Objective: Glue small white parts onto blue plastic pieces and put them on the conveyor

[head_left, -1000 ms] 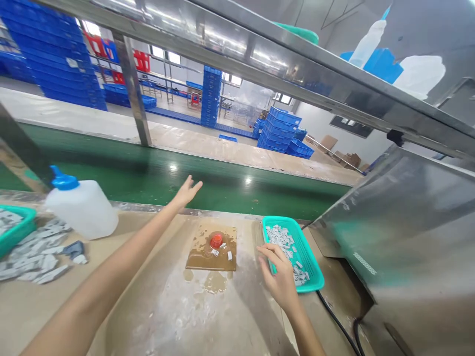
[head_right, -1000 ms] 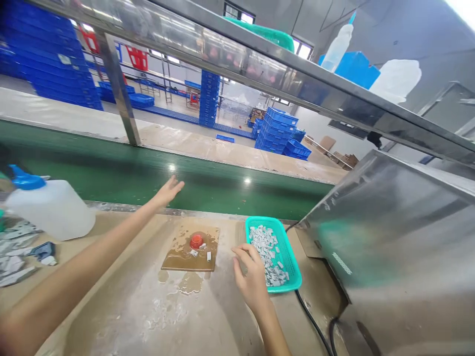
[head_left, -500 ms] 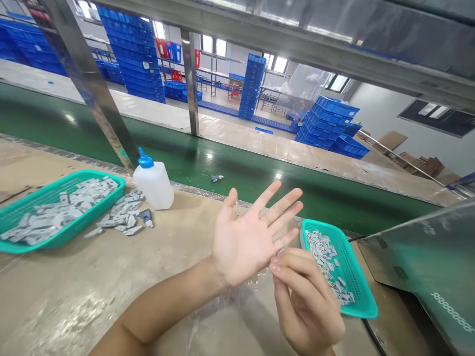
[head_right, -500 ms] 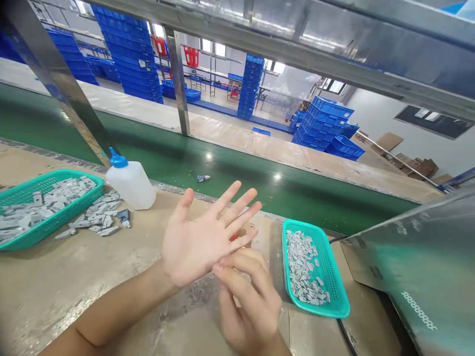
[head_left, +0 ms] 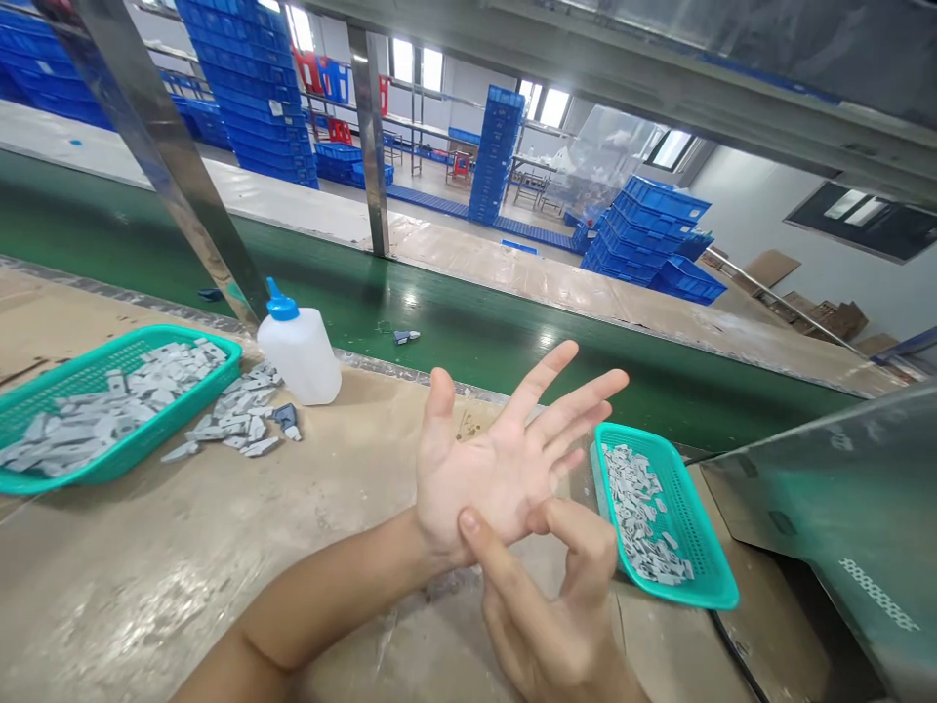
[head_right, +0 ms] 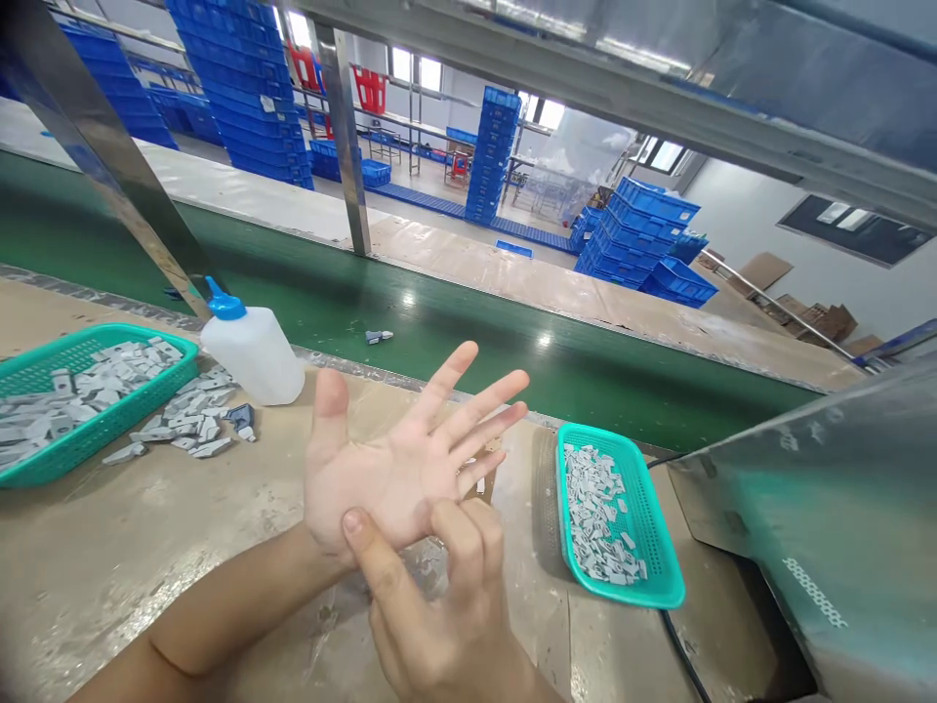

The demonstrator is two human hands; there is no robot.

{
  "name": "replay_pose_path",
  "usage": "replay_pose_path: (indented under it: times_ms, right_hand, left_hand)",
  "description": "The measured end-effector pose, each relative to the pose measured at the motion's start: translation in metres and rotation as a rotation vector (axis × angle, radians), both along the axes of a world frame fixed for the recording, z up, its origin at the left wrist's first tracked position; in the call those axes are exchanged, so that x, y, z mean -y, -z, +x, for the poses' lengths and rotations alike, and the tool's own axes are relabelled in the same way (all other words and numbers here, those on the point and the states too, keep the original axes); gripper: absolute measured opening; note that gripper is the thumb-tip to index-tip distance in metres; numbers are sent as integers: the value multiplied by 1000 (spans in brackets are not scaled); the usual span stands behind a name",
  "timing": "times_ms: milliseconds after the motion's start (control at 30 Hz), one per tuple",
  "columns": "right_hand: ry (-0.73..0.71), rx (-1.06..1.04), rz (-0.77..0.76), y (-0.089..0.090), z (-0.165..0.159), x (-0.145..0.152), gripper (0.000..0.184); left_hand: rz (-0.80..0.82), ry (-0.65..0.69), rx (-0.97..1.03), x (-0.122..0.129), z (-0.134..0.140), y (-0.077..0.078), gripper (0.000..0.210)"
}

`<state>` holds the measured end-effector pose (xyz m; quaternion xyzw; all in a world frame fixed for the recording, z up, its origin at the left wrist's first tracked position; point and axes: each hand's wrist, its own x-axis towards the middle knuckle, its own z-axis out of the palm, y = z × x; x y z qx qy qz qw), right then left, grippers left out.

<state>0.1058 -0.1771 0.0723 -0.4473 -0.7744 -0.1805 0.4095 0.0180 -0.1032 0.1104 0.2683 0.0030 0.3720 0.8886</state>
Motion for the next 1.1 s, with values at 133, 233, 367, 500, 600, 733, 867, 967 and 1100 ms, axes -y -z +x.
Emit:
replay_pose_path:
  times_ms: [133, 233, 367, 500, 600, 733, 867, 967, 1100]
  right_hand:
    - [29, 53, 38, 1, -2, 5, 38]
    - [7, 28, 87, 2, 0, 14, 33]
    - [-50, -65, 69, 3, 6, 25, 30]
    - [-22, -19, 167, 17, 7, 29, 18]
    - [-61, 42, 111, 44, 0, 25, 24]
    - [-105, 50, 104, 81, -13, 15, 21]
    - [-402, 75, 140, 73, -8, 8, 15]
    - [-465, -78, 54, 42, 12, 9, 17]
    - [-295, -374, -50, 11, 36, 13, 31]
  left_hand:
    - [9, -10, -17, 4, 0, -1, 83]
    - [11, 33, -4, 9, 0, 1, 83]
    - [11, 147, 83, 18, 0, 7, 79]
    - [49, 224, 120, 27, -1, 18, 79]
    - [98, 236, 127, 28, -3, 31, 79]
    - [75, 232, 131, 18, -9, 50, 70]
    - [15, 332, 49, 8, -11, 62, 59]
    - [-2, 174, -195, 5, -7, 66, 26]
    - [246, -69, -474, 6, -4, 68, 12]
